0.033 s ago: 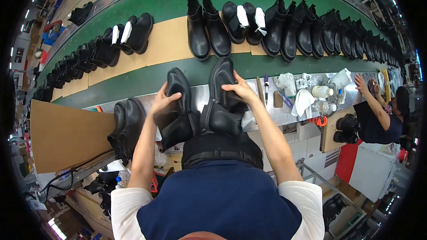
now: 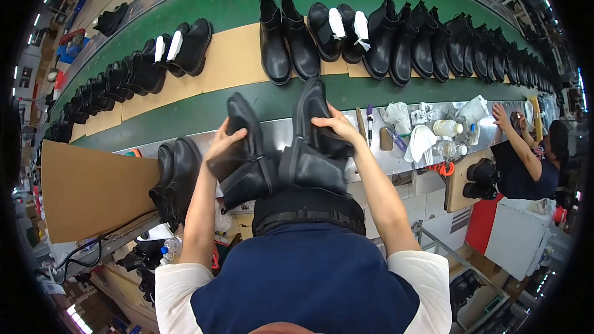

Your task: Inspect and clean boots on a factory production line using a cloth and spray tool.

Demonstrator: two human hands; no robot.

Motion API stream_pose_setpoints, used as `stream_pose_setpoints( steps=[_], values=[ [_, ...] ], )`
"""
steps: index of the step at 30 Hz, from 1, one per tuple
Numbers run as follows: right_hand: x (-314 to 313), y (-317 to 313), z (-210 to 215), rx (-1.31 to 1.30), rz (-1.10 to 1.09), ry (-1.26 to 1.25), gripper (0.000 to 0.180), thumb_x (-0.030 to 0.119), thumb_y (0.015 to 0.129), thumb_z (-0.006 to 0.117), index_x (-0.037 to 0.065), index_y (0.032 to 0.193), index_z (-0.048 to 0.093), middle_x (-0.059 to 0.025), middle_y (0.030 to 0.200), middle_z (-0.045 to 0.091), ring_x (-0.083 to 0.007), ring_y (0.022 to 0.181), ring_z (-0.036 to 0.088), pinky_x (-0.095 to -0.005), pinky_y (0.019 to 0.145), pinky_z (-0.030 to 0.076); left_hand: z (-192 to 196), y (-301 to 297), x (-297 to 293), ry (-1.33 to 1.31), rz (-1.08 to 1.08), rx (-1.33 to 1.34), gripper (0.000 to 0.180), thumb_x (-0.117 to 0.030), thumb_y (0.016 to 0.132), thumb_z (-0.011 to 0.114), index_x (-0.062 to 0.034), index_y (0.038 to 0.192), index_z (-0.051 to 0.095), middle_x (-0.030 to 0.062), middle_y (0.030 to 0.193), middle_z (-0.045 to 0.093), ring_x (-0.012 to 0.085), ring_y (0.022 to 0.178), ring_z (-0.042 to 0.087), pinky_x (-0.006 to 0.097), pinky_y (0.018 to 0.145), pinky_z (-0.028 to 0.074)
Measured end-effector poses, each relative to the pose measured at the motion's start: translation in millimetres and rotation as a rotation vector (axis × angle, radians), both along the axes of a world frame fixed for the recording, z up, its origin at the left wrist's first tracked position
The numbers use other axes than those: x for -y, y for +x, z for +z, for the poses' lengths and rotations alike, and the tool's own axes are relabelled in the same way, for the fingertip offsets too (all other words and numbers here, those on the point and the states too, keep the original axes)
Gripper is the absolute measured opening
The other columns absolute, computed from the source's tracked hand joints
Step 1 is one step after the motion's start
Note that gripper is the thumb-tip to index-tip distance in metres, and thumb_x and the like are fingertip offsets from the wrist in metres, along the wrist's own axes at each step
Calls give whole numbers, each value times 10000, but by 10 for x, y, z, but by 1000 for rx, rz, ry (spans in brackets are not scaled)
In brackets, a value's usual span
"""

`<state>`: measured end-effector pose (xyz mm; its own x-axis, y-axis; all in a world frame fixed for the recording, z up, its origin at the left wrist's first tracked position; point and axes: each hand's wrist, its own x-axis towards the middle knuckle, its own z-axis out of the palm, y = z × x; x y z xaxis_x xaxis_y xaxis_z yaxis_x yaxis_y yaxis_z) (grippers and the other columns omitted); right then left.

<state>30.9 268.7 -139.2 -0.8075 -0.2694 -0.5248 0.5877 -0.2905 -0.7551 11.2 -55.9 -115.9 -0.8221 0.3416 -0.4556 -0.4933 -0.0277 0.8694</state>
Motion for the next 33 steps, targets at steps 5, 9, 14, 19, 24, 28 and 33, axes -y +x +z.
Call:
stream_pose_setpoints(
  steps=[5, 9, 14, 19, 24, 28, 33],
  values=[
    [499, 350, 967, 9, -270, -760, 437, 157, 885, 530, -26, 1269, 428, -150, 1215, 540, -221, 975, 614, -279, 806, 523, 801, 282, -466, 783, 281, 225, 468, -242, 896, 557, 38, 1250, 436, 130, 1134, 567, 220, 870, 627, 306, 712, 547],
    [531, 329, 1137, -324, -103, -266, 576, 324, 891, 507, -31, 1321, 363, -174, 1312, 448, -238, 1072, 563, -303, 870, 497, 1018, 352, -888, 370, 345, 27, 359, -211, 906, 522, -34, 1217, 487, 119, 995, 592, 163, 665, 602, 243, 514, 496],
    [547, 381, 1517, -275, -56, -336, 637, 394, 879, 506, -42, 1319, 359, -181, 1319, 435, -251, 1086, 553, -320, 888, 487, 974, 224, -1021, 214, 173, 103, 457, -320, 899, 519, -20, 1241, 465, 131, 942, 611, 182, 615, 612, 261, 465, 498],
    [583, 369, 1638, -124, -75, -645, 640, 406, 870, 510, -49, 1300, 384, -184, 1293, 462, -258, 1063, 568, -332, 886, 488, 1137, 316, -914, 526, 197, 343, 497, -377, 901, 497, -13, 1238, 469, 164, 1000, 599, 244, 719, 620, 317, 558, 525],
    [367, 161, 1222, 28, -65, -823, 550, 362, 873, 501, -58, 1225, 471, -173, 1172, 561, -284, 957, 616, -345, 866, 498, 1138, 288, -560, 949, 113, 564, 644, -528, 886, 441, 21, 1219, 485, 214, 1175, 543, 400, 994, 566, 484, 807, 514],
    [333, -132, 851, 364, 114, -426, 290, 194, 840, 570, 3, 1054, 609, -142, 957, 660, -202, 779, 659, -311, 708, 545, -17, -9, 99, 521, 162, 622, 616, -546, 860, 476, -27, 1187, 533, 168, 1102, 602, 350, 914, 614, 472, 818, 510],
    [274, -120, 398, 594, 94, -445, 476, 472, 849, 569, 47, 1057, 624, -114, 934, 669, -211, 773, 649, -315, 769, 520, 271, 115, -44, 568, 190, 773, 523, -496, 894, 455, -54, 1149, 567, 123, 995, 645, 297, 834, 641, 446, 794, 515]
  ],
)
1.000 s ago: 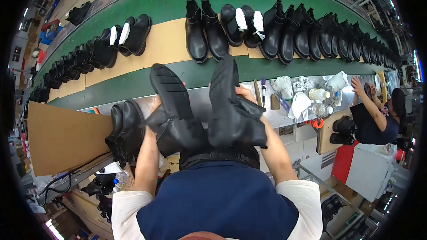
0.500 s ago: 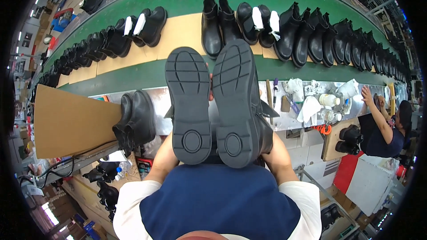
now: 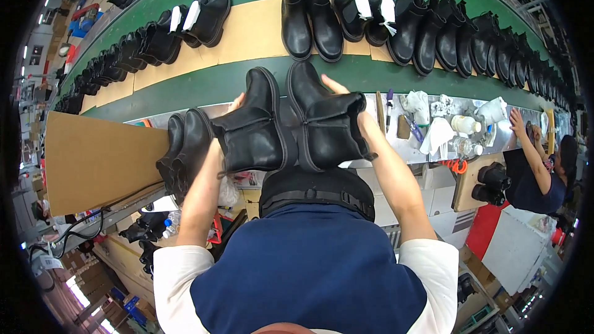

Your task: Inspect and clean boots on a factory production line using a cloth and spray tool.

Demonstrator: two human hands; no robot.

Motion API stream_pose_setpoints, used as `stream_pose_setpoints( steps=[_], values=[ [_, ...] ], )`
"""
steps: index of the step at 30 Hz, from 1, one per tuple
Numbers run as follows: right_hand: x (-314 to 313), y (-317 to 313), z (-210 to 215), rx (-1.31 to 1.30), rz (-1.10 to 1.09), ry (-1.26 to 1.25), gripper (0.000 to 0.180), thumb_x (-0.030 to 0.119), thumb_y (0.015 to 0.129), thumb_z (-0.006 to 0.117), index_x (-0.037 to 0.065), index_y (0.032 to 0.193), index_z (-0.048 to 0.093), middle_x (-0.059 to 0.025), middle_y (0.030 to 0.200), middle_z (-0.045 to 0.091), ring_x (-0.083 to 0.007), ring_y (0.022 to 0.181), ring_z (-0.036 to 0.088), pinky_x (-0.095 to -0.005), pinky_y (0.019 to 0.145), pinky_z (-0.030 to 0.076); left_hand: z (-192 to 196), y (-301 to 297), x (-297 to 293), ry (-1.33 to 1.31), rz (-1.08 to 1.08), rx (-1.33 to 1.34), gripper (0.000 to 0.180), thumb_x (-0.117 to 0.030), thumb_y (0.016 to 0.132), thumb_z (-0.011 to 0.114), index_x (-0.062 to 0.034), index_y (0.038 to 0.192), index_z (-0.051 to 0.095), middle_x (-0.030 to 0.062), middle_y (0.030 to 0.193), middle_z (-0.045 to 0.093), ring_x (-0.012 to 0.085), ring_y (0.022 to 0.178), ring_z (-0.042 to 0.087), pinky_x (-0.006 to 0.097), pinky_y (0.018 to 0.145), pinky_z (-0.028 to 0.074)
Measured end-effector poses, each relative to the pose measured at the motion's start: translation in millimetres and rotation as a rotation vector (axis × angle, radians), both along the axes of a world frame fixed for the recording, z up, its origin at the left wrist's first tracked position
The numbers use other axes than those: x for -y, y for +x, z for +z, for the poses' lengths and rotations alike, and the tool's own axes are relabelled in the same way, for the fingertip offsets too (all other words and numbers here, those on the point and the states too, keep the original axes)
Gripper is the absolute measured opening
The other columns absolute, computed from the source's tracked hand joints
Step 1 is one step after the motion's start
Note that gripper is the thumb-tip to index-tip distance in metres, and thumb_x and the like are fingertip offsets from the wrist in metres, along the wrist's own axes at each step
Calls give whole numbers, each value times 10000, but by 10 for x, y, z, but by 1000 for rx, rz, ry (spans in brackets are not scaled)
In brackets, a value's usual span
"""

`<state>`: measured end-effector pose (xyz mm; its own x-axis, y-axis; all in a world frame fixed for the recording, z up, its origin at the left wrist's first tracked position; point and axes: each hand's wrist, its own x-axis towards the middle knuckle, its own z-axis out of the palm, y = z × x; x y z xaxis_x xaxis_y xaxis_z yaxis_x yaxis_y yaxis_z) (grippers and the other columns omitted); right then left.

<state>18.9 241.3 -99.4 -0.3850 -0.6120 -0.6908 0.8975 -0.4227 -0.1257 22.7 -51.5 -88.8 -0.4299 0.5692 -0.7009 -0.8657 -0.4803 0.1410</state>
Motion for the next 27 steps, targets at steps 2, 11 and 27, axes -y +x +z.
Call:
stream_pose_setpoints(
  steps=[2, 11, 27],
  values=[
    [185, 213, -213, -260, -218, 27, 455, 428, 892, 520, 26, 1091, 595, -128, 1017, 648, -233, 867, 639, -348, 815, 514, -355, 344, -14, 11, 228, -149, 508, -492, 904, 441, -73, 1168, 557, 111, 1075, 621, 277, 933, 618, 434, 862, 488],
    [133, 123, -293, -322, -100, 195, 318, 220, 927, 474, -8, 1133, 553, -132, 1001, 657, -184, 839, 667, -320, 778, 550, -62, 152, -143, -166, 293, -51, 402, -277, 868, 609, -9, 1147, 500, 177, 1067, 614, 286, 944, 636, 434, 818, 547],
    [177, -368, 282, -196, -296, 276, 268, 263, 838, 662, 16, 918, 598, -75, 822, 626, -130, 664, 637, -239, 577, 579, -81, -124, -364, -181, 577, 113, 413, -285, 855, 628, 38, 1055, 467, 181, 1064, 472, 293, 895, 576, 375, 758, 588]
  ],
)
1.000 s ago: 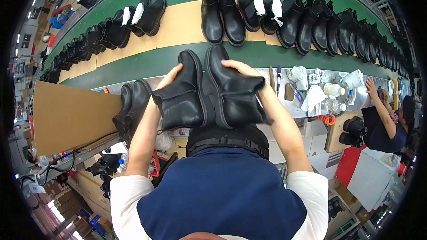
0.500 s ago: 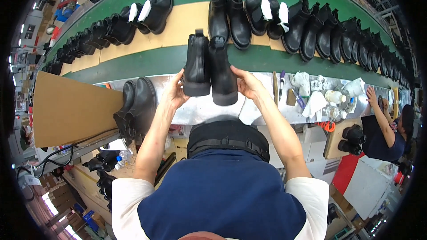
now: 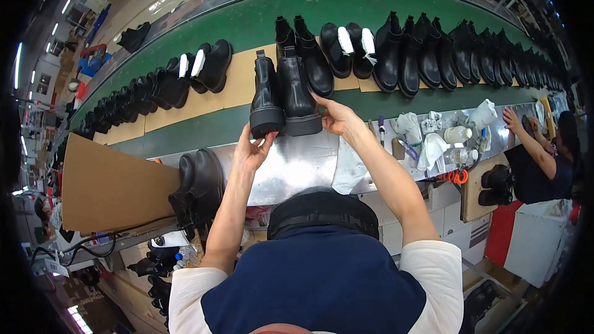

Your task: Inspect and clean boots on a factory production line using a cloth and spray tool.

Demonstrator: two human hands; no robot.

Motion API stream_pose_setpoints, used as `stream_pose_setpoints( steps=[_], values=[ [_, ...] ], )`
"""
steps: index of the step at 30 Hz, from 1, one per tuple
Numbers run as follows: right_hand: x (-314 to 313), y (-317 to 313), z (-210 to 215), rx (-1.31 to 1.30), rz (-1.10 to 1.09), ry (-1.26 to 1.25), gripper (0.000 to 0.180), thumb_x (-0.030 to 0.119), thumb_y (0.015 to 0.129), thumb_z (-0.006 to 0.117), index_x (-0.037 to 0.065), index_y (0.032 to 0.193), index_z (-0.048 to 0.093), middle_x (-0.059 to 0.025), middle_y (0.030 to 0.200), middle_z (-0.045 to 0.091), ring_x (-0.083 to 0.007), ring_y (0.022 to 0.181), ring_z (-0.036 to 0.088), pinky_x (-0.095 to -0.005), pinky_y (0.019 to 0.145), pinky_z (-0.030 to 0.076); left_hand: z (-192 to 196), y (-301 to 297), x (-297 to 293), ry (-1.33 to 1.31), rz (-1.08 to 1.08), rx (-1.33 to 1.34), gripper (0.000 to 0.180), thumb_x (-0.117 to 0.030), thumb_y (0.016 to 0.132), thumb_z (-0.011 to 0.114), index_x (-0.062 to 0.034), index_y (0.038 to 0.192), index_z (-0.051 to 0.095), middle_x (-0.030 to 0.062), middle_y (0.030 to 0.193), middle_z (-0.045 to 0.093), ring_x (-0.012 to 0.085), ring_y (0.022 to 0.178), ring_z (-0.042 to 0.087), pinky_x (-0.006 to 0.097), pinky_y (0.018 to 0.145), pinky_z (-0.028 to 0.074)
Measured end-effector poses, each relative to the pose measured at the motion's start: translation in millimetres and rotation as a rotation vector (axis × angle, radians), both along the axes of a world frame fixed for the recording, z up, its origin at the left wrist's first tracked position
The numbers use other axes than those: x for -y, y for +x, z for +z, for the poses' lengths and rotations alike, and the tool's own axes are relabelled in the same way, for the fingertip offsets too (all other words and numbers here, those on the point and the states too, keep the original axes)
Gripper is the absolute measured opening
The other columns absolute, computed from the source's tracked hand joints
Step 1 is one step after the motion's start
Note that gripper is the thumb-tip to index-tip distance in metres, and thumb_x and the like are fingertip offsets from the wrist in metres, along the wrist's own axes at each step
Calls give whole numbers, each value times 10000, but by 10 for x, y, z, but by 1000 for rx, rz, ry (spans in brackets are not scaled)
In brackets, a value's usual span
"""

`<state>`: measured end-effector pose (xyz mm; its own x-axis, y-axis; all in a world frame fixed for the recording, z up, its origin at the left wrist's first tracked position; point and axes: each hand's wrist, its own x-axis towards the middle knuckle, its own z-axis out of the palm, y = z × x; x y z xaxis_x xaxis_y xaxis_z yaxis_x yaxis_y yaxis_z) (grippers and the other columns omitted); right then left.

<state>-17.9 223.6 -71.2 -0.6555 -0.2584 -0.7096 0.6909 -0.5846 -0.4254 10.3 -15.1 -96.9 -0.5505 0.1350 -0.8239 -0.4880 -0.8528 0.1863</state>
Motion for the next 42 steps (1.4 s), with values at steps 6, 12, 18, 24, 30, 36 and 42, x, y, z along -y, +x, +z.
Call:
stream_pose_setpoints(
  steps=[6, 12, 18, 24, 30, 36, 42],
  values=[
    [-162, 26, -200, -70, 56, -131, 248, 268, 868, 620, 28, 931, 608, -32, 782, 651, -114, 705, 653, -233, 607, 571, 109, 124, -88, 46, 38, -120, 393, -266, 852, 636, 21, 1067, 476, 154, 1085, 507, 327, 998, 569, 373, 777, 576],
    [-3, 330, 13, -252, -218, -373, 423, 320, 923, 494, 4, 1203, 518, -134, 1183, 579, -206, 997, 606, -360, 925, 468, -38, 416, 50, 297, -83, -677, 414, -187, 890, 551, 3, 1248, 470, 139, 1235, 543, 259, 1169, 506, 408, 1046, 371],
    [124, 605, 219, -114, -253, -903, 609, 312, 914, 430, -29, 1385, 248, -108, 883, 473, -195, 756, 503, -347, 872, 393, 612, 483, -476, 242, -131, -689, 525, -277, 930, 458, -67, 1386, 302, 63, 919, 512, 189, 865, 501, 388, 851, 430],
    [201, 621, 77, -312, -128, -744, 541, 273, 934, 392, -20, 1375, 284, -69, 840, 460, -160, 671, 483, -318, 845, 404, 381, 463, -180, 323, -156, -751, 522, -291, 930, 458, -83, 1384, 306, 106, 945, 509, 230, 851, 494, 379, 803, 438],
    [552, 506, -673, -519, 86, 582, 688, 473, 946, 397, -3, 1413, 229, -127, 1371, 393, -197, 1228, 397, -280, 1021, 310, -704, 546, 385, -236, -164, -391, 606, -519, 881, 494, -85, 1279, 350, 150, 1136, 497, 268, 1061, 505, 374, 877, 442],
    [987, -128, -1035, -377, 194, 527, 766, 461, 919, 479, -4, 1431, 149, -103, 1406, 353, -168, 1261, 347, -263, 1036, 261, -843, -140, 472, -647, -133, -254, 638, -537, 891, 468, -53, 1282, 323, 156, 1173, 494, 223, 1054, 516, 349, 871, 458],
    [1237, -1675, -491, -485, 236, 43, 804, 549, 899, 435, -6, 1421, 177, -140, 1442, 293, -239, 1305, 305, -373, 1083, 212, -725, -1903, 1333, -454, -361, -548, 852, -716, 807, 395, -85, 1379, 360, 72, 1381, 419, 234, 1236, 419, 452, 1015, 333]
  ],
)
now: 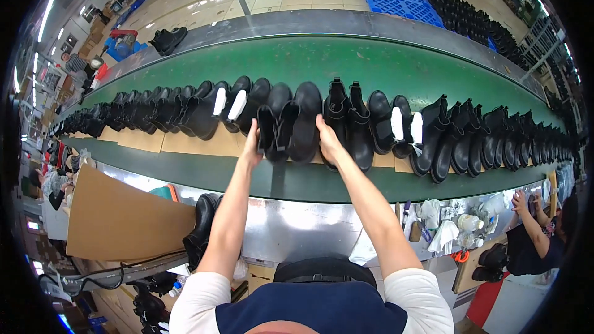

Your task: Inspect and clean boots on a factory production line using a cloth and spray tool.

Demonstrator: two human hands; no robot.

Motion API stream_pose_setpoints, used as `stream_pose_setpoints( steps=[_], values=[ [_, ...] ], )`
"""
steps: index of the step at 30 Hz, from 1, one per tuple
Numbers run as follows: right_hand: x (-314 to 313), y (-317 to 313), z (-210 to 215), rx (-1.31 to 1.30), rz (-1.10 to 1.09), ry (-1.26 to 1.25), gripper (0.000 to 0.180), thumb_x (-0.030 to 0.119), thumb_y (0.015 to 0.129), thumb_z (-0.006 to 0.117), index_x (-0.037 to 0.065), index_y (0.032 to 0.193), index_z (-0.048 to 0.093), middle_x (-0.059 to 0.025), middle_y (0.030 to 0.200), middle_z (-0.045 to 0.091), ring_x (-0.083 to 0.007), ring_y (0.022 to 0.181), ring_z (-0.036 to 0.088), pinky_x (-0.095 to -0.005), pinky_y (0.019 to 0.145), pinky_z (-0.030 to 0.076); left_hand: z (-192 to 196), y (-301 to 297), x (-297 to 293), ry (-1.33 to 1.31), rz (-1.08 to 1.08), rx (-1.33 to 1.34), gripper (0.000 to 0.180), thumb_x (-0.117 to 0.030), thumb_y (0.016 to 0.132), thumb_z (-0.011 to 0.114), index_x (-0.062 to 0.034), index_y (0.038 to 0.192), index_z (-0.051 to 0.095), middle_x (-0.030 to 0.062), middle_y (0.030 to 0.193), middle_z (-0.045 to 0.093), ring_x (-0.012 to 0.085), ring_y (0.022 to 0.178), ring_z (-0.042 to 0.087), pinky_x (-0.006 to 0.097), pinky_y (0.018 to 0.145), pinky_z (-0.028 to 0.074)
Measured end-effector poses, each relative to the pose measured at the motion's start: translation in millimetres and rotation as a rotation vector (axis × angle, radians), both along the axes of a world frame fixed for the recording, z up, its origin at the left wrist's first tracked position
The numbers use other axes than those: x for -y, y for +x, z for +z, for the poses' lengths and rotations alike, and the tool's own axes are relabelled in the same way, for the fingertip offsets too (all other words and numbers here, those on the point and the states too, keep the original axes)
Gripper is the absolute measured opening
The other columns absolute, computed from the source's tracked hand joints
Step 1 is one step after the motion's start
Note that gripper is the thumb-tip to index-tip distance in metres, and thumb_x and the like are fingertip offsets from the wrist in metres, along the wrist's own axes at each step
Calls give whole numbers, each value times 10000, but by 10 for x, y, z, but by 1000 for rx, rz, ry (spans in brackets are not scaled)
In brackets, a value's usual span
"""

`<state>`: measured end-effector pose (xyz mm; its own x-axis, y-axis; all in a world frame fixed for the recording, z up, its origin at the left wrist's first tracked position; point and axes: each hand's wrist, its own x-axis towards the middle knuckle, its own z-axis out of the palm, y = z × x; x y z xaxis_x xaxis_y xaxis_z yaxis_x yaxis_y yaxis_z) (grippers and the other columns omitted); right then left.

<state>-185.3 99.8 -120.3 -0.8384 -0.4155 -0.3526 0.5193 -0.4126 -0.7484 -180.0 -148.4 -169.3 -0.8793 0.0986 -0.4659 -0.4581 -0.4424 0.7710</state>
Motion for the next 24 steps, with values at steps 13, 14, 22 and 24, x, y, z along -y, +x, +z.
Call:
stream_pose_setpoints(
  steps=[13, 14, 22, 24],
  values=[
    [-549, -381, 397, -732, -126, 1824, 591, 322, 682, 749, 122, 1188, 520, -225, 1141, 506, -363, 1102, 470, -550, 918, 316, -197, 8, -1168, -949, 27, -515, 1280, -304, 593, 846, -52, 1428, -91, 269, 1459, 52, 437, 1351, 91, 491, 1092, 173],
    [-567, -504, 378, -561, 110, 1812, 588, 356, 682, 748, 130, 1178, 528, -212, 1078, 552, -366, 1058, 510, -549, 890, 328, -202, -157, -1231, -1060, 134, -461, 1296, -313, 559, 857, -44, 1425, -68, 300, 1430, 89, 445, 1334, 130, 499, 1081, 192],
    [-860, -157, 215, -969, -4, 1582, 189, 108, 622, 720, 3, 702, 584, -153, 763, 595, -307, 811, 564, -410, 703, 391, -337, -498, -1242, -1272, 324, -222, 1283, -320, 507, 872, -57, 1419, 8, 279, 1358, 262, 427, 1243, 298, 500, 1011, 301],
    [-895, 119, 470, -1031, 3, 1532, 191, 68, 612, 710, -3, 676, 544, -142, 744, 576, -305, 791, 547, -399, 719, 400, -373, -352, -1124, -1259, 273, -258, 1228, -274, 537, 845, -62, 1420, 18, 271, 1352, 282, 423, 1242, 306, 486, 1021, 297]
  ],
)
